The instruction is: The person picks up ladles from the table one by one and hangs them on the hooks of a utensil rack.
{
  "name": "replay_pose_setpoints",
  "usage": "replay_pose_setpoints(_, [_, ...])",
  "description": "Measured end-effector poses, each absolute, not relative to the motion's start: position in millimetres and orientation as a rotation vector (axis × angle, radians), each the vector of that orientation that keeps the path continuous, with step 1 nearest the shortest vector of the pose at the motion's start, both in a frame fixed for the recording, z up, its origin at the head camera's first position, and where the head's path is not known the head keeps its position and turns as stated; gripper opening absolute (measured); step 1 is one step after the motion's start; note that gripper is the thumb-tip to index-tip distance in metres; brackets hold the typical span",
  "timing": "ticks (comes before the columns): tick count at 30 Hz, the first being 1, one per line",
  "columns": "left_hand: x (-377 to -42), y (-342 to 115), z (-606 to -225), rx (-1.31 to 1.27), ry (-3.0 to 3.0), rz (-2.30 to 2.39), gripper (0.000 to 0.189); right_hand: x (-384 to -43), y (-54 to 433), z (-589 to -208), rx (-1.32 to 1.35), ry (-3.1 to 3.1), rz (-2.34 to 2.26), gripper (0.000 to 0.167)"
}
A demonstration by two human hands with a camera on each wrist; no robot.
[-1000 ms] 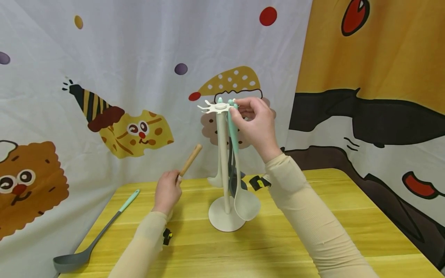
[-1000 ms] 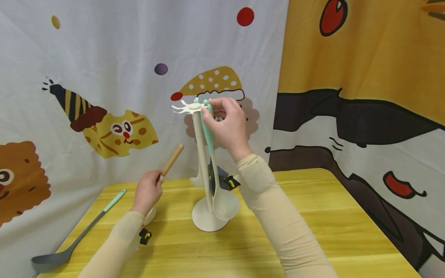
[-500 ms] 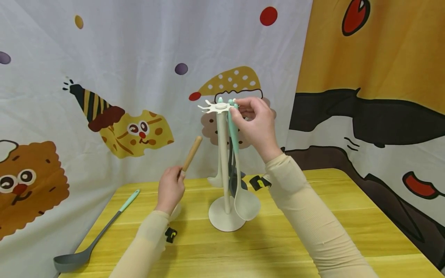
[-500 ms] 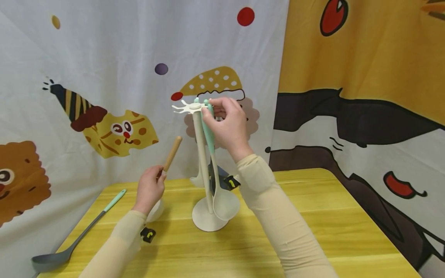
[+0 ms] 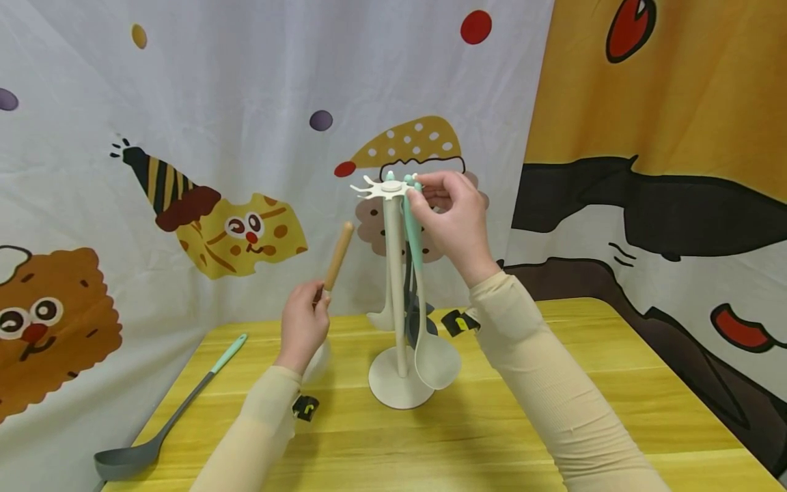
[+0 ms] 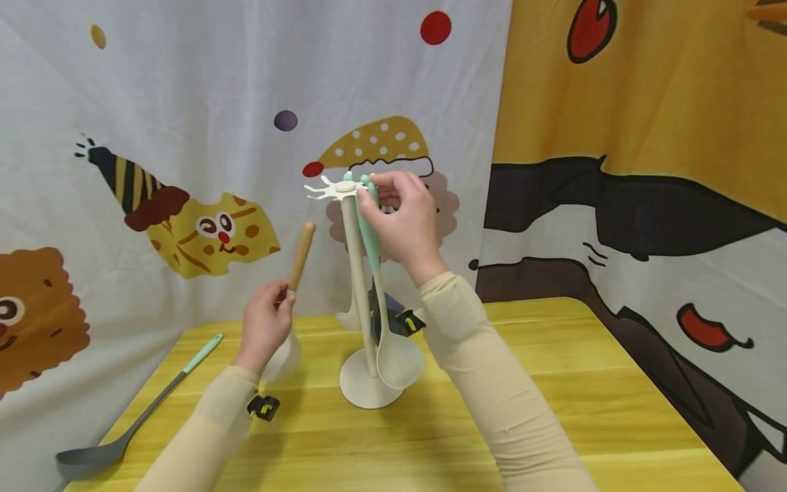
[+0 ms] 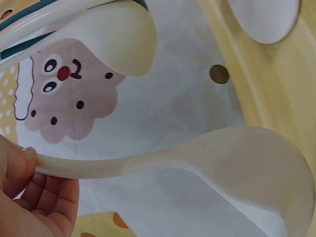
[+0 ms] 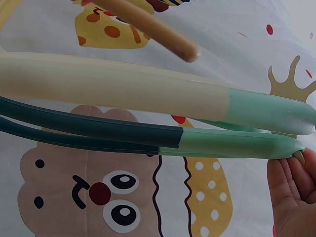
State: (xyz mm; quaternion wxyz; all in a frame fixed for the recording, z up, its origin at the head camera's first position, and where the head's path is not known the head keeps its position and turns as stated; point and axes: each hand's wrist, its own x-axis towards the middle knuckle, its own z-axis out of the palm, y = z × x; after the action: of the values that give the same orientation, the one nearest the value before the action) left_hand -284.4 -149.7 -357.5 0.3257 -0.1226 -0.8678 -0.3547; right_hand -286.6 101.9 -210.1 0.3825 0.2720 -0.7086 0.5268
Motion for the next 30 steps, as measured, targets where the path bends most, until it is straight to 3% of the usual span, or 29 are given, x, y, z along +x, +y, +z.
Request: replay_pose_setpoints(30, [-281,-133,-313,-0.336,-2.075,-1.066,0.020,-286,102,-209,0.665,-1.837,1.351,0.025])
